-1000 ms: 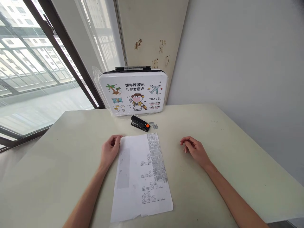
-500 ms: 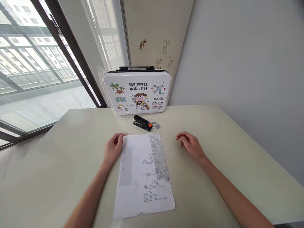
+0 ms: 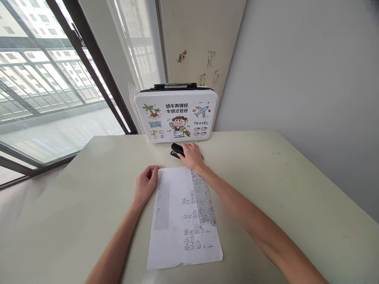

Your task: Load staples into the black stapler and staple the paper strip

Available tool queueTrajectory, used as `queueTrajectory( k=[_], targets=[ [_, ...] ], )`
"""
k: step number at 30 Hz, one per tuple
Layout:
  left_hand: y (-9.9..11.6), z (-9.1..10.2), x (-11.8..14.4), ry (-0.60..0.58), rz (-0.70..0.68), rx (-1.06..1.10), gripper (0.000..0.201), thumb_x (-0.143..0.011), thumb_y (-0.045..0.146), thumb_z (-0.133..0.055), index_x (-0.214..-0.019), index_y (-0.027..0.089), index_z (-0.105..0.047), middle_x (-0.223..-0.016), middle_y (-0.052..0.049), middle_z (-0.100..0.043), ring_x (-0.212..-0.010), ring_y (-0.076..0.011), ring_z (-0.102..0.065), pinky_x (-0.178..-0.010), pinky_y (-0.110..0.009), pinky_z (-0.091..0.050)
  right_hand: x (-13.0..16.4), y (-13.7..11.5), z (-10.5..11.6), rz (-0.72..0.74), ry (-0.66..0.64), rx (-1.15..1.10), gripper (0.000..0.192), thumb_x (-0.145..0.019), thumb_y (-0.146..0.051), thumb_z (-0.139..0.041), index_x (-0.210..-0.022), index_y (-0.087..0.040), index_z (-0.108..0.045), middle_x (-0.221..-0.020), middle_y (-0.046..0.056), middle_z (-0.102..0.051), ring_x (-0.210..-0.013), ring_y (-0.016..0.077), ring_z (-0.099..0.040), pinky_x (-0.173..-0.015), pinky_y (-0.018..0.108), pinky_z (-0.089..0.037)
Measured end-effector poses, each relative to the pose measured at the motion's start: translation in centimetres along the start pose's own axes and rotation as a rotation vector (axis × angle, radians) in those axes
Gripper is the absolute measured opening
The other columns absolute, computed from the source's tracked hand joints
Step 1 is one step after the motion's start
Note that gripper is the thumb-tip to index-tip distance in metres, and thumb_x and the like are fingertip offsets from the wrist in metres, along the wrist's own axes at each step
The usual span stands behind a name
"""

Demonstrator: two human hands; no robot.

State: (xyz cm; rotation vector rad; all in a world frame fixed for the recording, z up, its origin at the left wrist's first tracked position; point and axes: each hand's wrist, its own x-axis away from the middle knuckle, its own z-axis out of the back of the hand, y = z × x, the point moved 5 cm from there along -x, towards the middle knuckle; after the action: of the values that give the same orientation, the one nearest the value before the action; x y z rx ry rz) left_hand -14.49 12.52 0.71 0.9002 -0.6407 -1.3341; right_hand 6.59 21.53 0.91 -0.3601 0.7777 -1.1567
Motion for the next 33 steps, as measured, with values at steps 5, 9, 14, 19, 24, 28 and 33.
queueTrajectory(
  k=[5, 9, 14, 19, 24, 28, 33],
  targets=[
    [0.0, 0.0, 0.0, -0.001, -0.004, -0.004, 0.034, -0.095, 0.049, -0.056, -0.097, 0.02, -0.074, -0.073, 0.002, -0.061, -0.066, -0.0163, -0.051, -0.063, -0.027, -0.039, 0.5, -0.1, 1.5, -0.035, 0.043, -0.053, 0.021, -0.096, -0.026, -0.067, -0.116, -0.021, -0.069, -0.116, 0.012, -0.076, -0.116, 0.0313, -0.064, -0.109, 0.052, -0.04],
    [0.0, 0.1, 0.0, -0.003, -0.009, -0.006, 0.034, -0.095, 0.049, -0.056, -0.097, 0.021, -0.074, -0.07, 0.002, -0.058, -0.065, -0.0168, -0.05, -0.062, -0.026, -0.038, 3.5, 0.2, 6.3, -0.045, 0.082, -0.173, 0.027, -0.1, -0.033, -0.063, -0.125, -0.022, -0.064, -0.122, 0.008, -0.076, -0.111, 0.0249, -0.07, -0.098, 0.039, -0.053],
    [0.2, 0.1, 0.1, -0.006, -0.003, -0.014, 0.032, -0.095, 0.049, -0.056, -0.096, 0.022, -0.074, -0.072, 0.002, -0.059, -0.067, -0.0167, -0.051, -0.063, -0.026, -0.039, 10.4, 2.6, 13.4, -0.107, 0.007, -0.308, 0.033, -0.097, -0.046, -0.066, -0.124, -0.027, -0.066, -0.117, 0.004, -0.077, -0.104, 0.0238, -0.074, -0.086, 0.035, -0.059],
    [0.3, 0.1, 0.0, -0.006, -0.001, -0.032, 0.03, -0.095, 0.047, -0.057, -0.096, 0.023, -0.074, -0.072, 0.003, -0.058, -0.068, -0.0167, -0.053, -0.064, -0.026, -0.04, 18.0, 5.6, 17.7, -0.217, -0.164, -0.151, 0.037, -0.096, -0.055, -0.064, -0.126, -0.033, -0.068, -0.116, 0.003, -0.077, -0.094, 0.0251, -0.072, -0.068, 0.034, -0.058],
    [0.4, 0.1, -0.1, 0.001, -0.006, -0.054, 0.031, -0.094, 0.048, -0.057, -0.096, 0.022, -0.074, -0.071, 0.003, -0.058, -0.066, -0.0164, -0.051, -0.063, -0.026, -0.04, 22.2, 6.6, 18.2, -0.263, -0.339, -0.154, 0.035, -0.102, -0.054, -0.056, -0.131, -0.037, -0.067, -0.123, 0.002, -0.074, -0.105, 0.0255, -0.07, -0.084, 0.037, -0.06],
    [0.5, 0.2, -0.2, 0.009, -0.007, -0.072, 0.033, -0.094, 0.049, -0.057, -0.096, 0.022, -0.074, -0.071, 0.002, -0.061, -0.067, -0.017, -0.054, -0.064, -0.026, -0.041, 23.2, 7.0, 17.8, -0.283, -0.369, -0.216, 0.038, -0.101, -0.057, -0.055, -0.132, -0.039, -0.068, -0.129, 0.002, -0.073, -0.114, 0.027, -0.069, -0.087, 0.038, -0.061],
    [0.7, 0.2, -0.1, 0.012, -0.021, -0.093, 0.035, -0.093, 0.051, -0.056, -0.098, 0.021, -0.074, -0.077, 0.0, -0.067, -0.071, -0.0186, -0.059, -0.067, -0.027, -0.044, 25.0, 9.4, 18.0, -0.454, -0.062, -0.317, 0.049, -0.104, -0.063, -0.041, -0.128, -0.031, -0.07, -0.129, 0.008, -0.074, -0.122, 0.0296, -0.067, -0.107, 0.046, -0.053]
  ],
)
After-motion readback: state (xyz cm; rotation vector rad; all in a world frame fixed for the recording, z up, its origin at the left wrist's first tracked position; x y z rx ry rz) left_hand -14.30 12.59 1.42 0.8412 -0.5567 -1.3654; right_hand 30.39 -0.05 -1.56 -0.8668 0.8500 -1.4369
